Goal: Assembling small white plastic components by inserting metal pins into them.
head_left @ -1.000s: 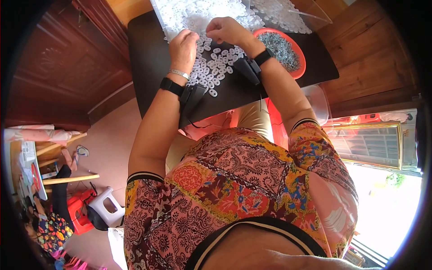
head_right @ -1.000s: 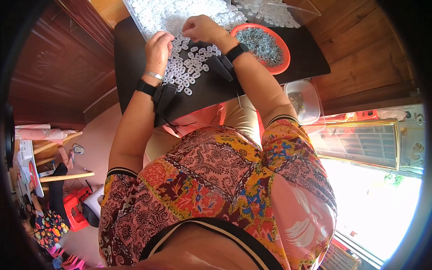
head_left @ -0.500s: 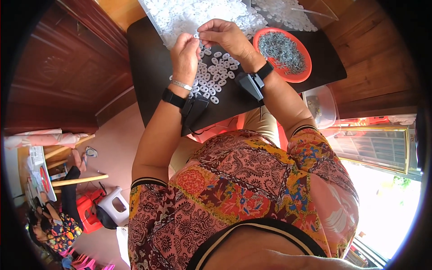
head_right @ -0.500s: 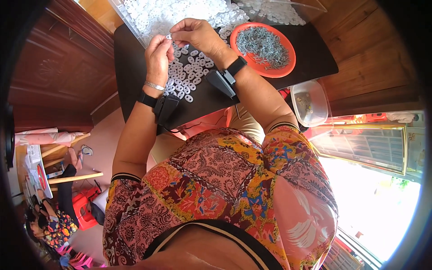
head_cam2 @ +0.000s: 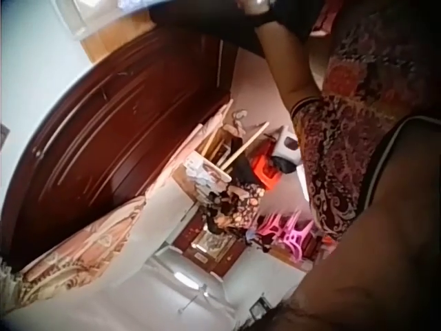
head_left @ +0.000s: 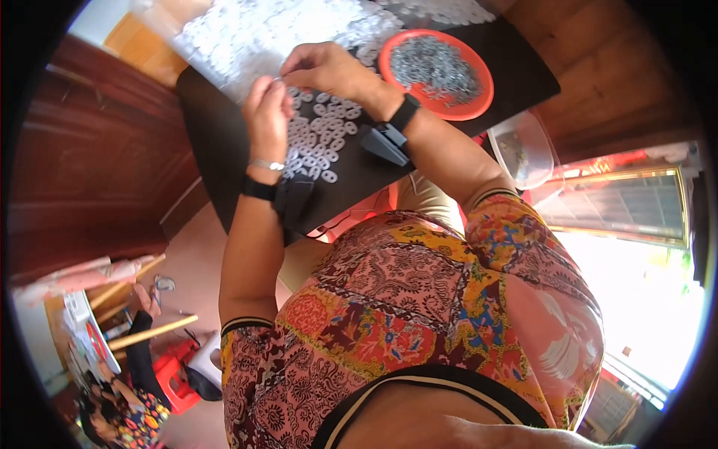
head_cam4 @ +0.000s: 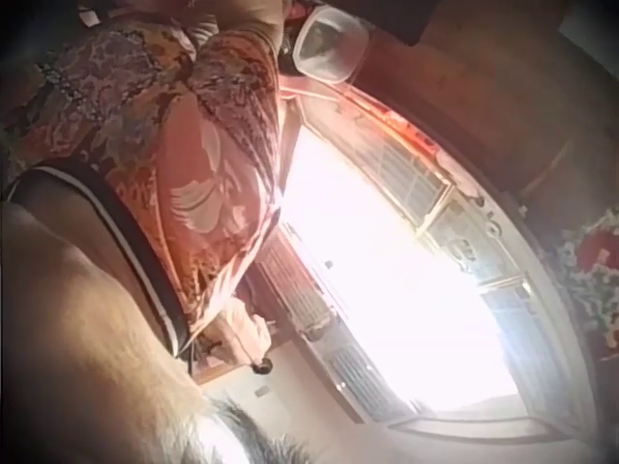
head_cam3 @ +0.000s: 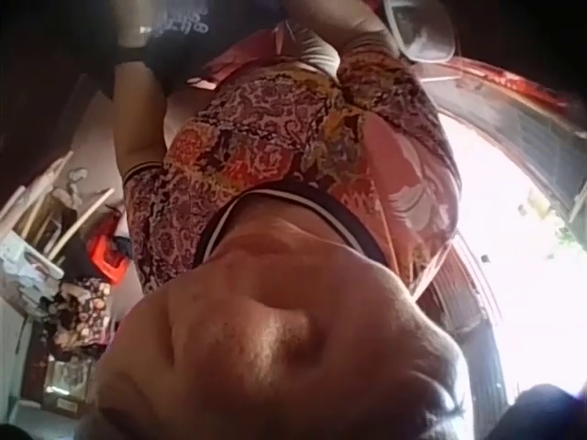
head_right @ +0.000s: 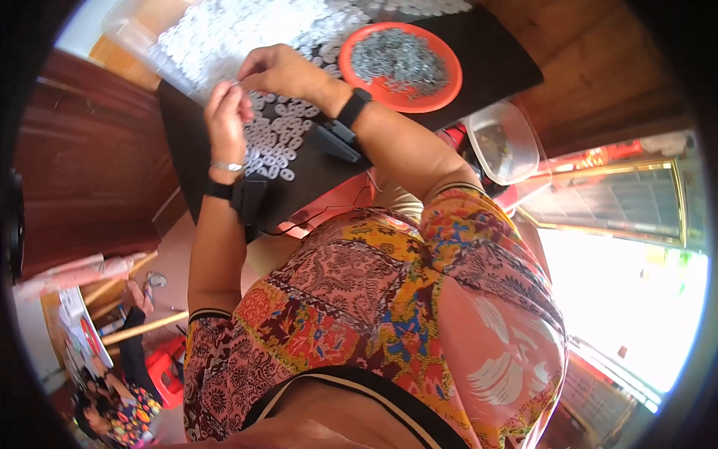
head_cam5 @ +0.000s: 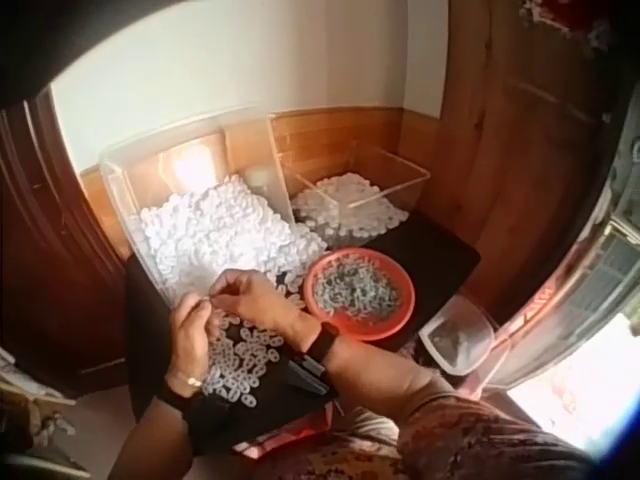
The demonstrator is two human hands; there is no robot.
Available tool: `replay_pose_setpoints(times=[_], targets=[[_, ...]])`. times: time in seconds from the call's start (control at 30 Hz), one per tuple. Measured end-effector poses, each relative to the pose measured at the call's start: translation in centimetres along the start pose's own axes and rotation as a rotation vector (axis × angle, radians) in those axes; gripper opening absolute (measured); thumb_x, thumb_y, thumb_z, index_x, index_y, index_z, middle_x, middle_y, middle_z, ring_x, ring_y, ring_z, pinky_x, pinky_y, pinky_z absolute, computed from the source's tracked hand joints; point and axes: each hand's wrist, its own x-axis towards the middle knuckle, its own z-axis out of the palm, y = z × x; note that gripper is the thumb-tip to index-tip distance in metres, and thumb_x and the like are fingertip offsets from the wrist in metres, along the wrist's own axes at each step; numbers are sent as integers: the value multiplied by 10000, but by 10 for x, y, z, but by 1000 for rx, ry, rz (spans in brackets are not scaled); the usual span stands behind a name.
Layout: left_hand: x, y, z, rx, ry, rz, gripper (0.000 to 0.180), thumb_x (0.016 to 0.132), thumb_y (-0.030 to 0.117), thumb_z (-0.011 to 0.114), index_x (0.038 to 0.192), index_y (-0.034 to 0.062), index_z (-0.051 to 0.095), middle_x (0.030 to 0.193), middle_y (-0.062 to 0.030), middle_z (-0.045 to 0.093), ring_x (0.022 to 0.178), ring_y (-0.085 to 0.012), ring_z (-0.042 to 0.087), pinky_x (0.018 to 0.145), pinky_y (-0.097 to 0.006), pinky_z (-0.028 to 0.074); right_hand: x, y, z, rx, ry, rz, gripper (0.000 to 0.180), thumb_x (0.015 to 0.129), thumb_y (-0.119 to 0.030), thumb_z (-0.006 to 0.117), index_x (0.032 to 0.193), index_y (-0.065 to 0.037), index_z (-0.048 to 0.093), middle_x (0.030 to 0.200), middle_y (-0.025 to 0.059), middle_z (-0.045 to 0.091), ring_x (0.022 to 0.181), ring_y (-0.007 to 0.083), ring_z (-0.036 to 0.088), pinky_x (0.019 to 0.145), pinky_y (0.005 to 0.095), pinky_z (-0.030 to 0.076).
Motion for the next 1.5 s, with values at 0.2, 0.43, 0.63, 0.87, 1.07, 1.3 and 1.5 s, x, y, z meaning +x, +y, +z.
replay_pose_setpoints(times=[0.2,0.43,0.63,0.87,1.07,1.3,1.5], targets=[[2,3,-4,69,-55,53,154,894,172,483,811,53,534,648,14,500,538,-57,434,488,-189,356,-2,-6,-2,117,-48,18,134,814,-108,634,880,8,631,701,16,590,594,79,528,551,209,438],[2,6,-5,202,-127,102,179,902,207,485,835,48,531,661,12,497,571,-64,432,536,-200,355,-4,-6,1,154,49,84,156,785,-153,659,811,-2,629,642,28,592,550,95,555,511,225,463],[1,8,-2,172,-103,130,184,901,203,488,873,31,548,668,7,505,585,-67,438,540,-203,358,-4,-9,6,149,80,89,184,790,-162,643,808,19,616,619,42,583,547,100,555,503,231,461],[3,8,-2,95,-115,136,171,888,180,473,846,27,534,648,-7,503,557,-78,445,517,-211,358,-18,-30,-12,-523,-5,-215,190,753,-179,603,878,-44,651,732,82,656,675,204,629,631,316,496],[-1,11,-5,83,-65,126,170,876,165,457,766,49,517,629,-14,501,509,-80,430,481,-215,351,-62,-57,-103,-1081,-116,-90,213,752,-238,584,842,-62,664,758,137,638,724,280,625,656,382,481],[1,11,0,76,-74,40,164,864,148,464,728,68,510,603,1,486,498,-75,416,469,-207,333,-103,-51,-141,-1167,-252,183,201,774,-237,579,901,-107,667,825,99,656,785,260,624,698,364,476],[-1,10,2,71,-72,23,160,859,145,469,724,70,511,601,3,485,493,-73,409,466,-207,329,-101,-29,-131,-1357,-159,188,183,761,-156,560,897,-97,666,826,119,647,785,273,619,693,389,471]])
